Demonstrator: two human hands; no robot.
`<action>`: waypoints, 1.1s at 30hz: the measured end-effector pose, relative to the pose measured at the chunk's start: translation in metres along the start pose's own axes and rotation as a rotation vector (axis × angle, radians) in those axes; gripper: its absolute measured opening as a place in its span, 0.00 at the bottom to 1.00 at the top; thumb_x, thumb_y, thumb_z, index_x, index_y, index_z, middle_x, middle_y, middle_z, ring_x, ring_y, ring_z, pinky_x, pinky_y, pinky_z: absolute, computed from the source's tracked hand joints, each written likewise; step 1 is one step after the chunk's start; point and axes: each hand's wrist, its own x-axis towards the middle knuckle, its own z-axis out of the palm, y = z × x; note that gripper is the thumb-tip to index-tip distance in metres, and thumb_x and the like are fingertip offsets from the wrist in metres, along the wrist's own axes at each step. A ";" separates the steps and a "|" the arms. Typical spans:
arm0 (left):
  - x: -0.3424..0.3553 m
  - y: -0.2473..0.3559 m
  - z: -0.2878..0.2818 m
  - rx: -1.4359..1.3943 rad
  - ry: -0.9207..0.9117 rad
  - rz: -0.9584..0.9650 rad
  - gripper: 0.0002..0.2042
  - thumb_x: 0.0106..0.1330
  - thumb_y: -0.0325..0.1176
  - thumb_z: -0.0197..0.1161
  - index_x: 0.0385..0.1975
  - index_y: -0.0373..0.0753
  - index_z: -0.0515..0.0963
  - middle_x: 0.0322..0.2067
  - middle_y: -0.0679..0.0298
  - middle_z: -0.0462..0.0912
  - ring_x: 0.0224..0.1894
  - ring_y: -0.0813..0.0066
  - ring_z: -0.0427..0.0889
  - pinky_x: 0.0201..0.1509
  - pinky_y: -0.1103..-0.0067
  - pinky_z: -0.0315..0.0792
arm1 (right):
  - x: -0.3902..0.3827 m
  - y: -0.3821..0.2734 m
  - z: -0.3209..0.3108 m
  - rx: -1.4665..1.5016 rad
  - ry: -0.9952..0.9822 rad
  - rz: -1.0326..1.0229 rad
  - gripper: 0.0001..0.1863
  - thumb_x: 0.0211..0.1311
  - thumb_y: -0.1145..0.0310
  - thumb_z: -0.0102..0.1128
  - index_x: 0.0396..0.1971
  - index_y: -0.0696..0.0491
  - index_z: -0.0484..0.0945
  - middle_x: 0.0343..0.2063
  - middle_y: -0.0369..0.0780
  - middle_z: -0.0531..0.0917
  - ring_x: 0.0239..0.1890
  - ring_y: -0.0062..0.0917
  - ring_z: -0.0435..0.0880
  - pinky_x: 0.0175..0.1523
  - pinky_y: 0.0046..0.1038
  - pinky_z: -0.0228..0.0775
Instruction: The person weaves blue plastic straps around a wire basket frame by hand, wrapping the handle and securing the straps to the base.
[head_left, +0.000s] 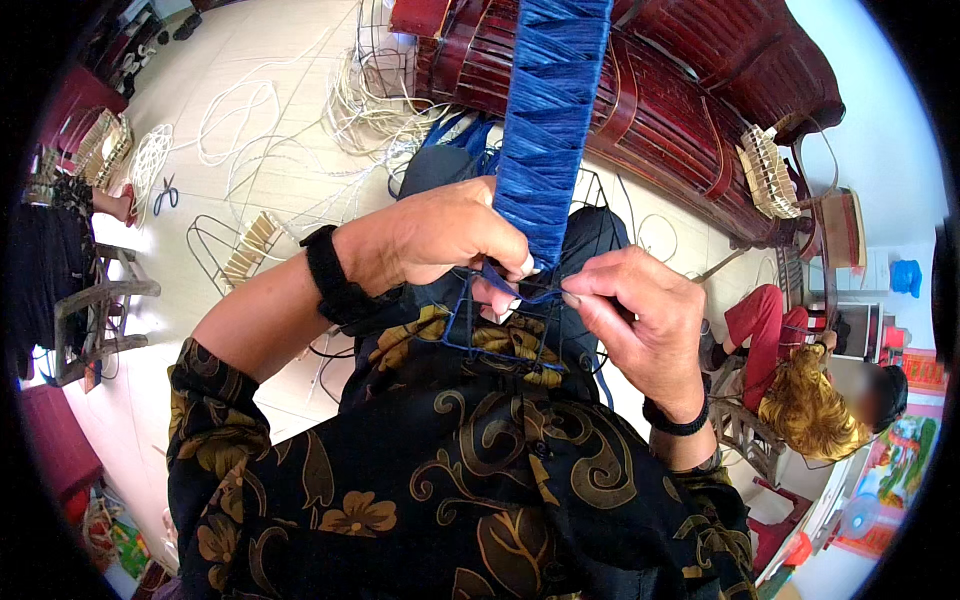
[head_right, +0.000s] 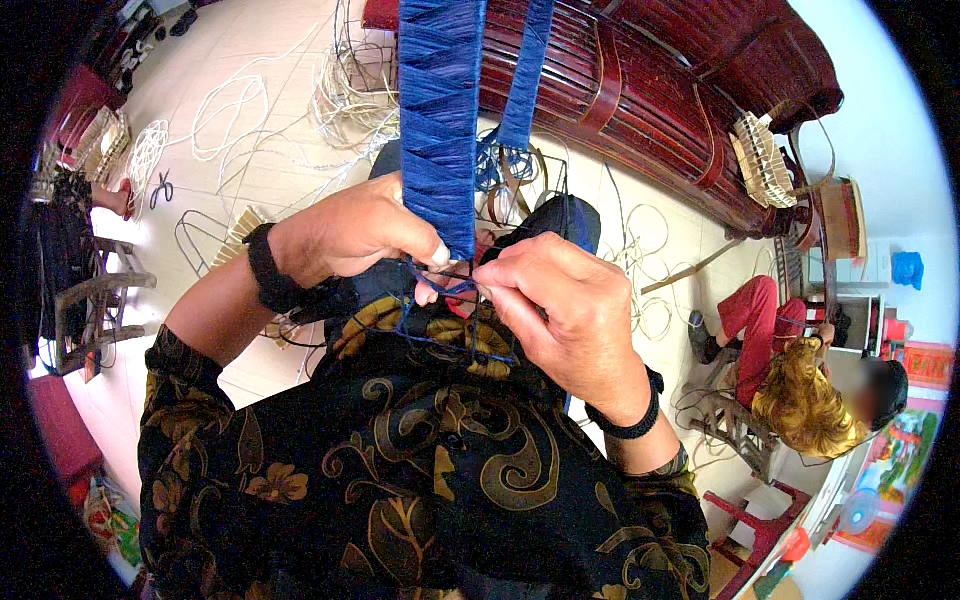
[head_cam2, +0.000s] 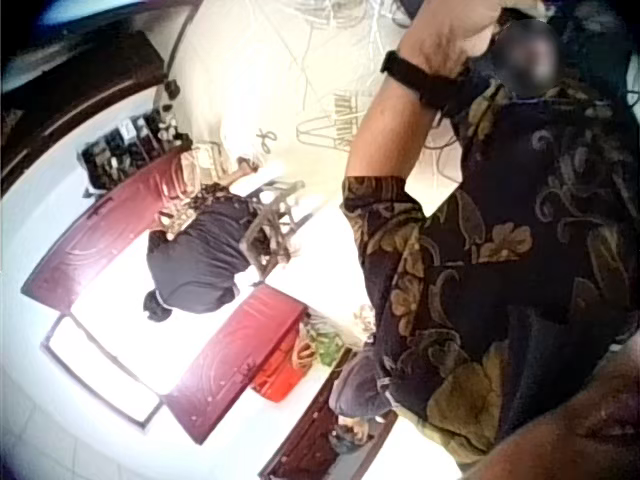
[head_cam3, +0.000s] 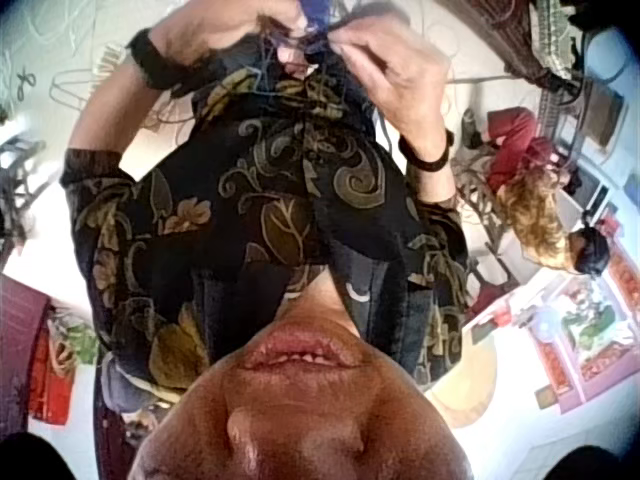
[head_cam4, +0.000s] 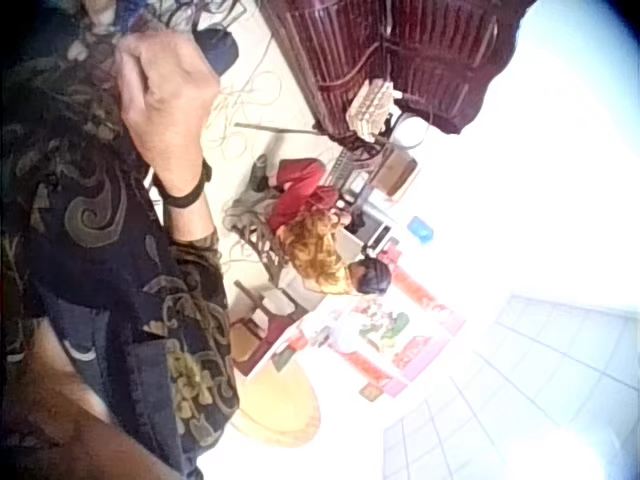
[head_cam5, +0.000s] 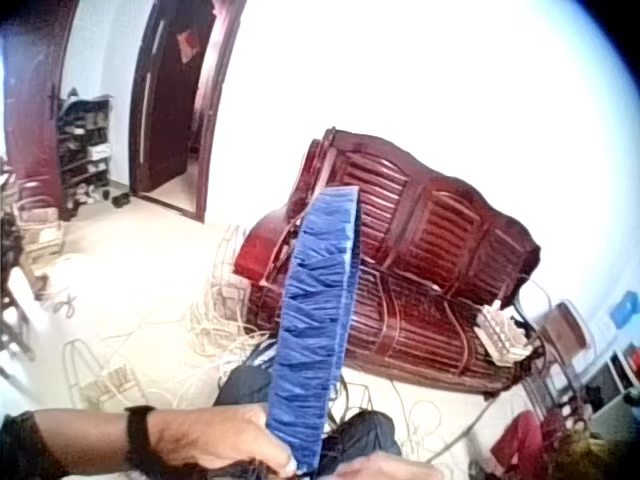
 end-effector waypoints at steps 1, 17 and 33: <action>0.000 -0.001 0.001 -0.021 0.012 0.007 0.08 0.55 0.24 0.64 0.33 0.31 0.77 0.24 0.59 0.81 0.21 0.70 0.82 0.26 0.77 0.77 | 0.001 -0.002 0.003 -0.005 0.016 0.007 0.08 0.49 0.80 0.69 0.31 0.55 0.84 0.28 0.41 0.84 0.30 0.32 0.85 0.35 0.28 0.77; -0.005 0.002 -0.002 0.009 -0.021 0.024 0.18 0.51 0.22 0.70 0.44 0.32 0.79 0.30 0.61 0.84 0.29 0.74 0.83 0.35 0.79 0.77 | 0.001 -0.008 0.036 -0.273 0.203 -0.150 0.12 0.41 0.83 0.71 0.27 0.56 0.80 0.27 0.41 0.82 0.27 0.31 0.82 0.30 0.27 0.73; -0.002 0.009 0.015 0.138 0.186 0.044 0.12 0.48 0.18 0.64 0.33 0.35 0.77 0.23 0.65 0.80 0.20 0.77 0.78 0.22 0.79 0.74 | 0.005 0.000 -0.002 -0.324 0.070 -0.238 0.12 0.39 0.78 0.74 0.28 0.52 0.83 0.23 0.35 0.81 0.27 0.27 0.77 0.47 0.36 0.63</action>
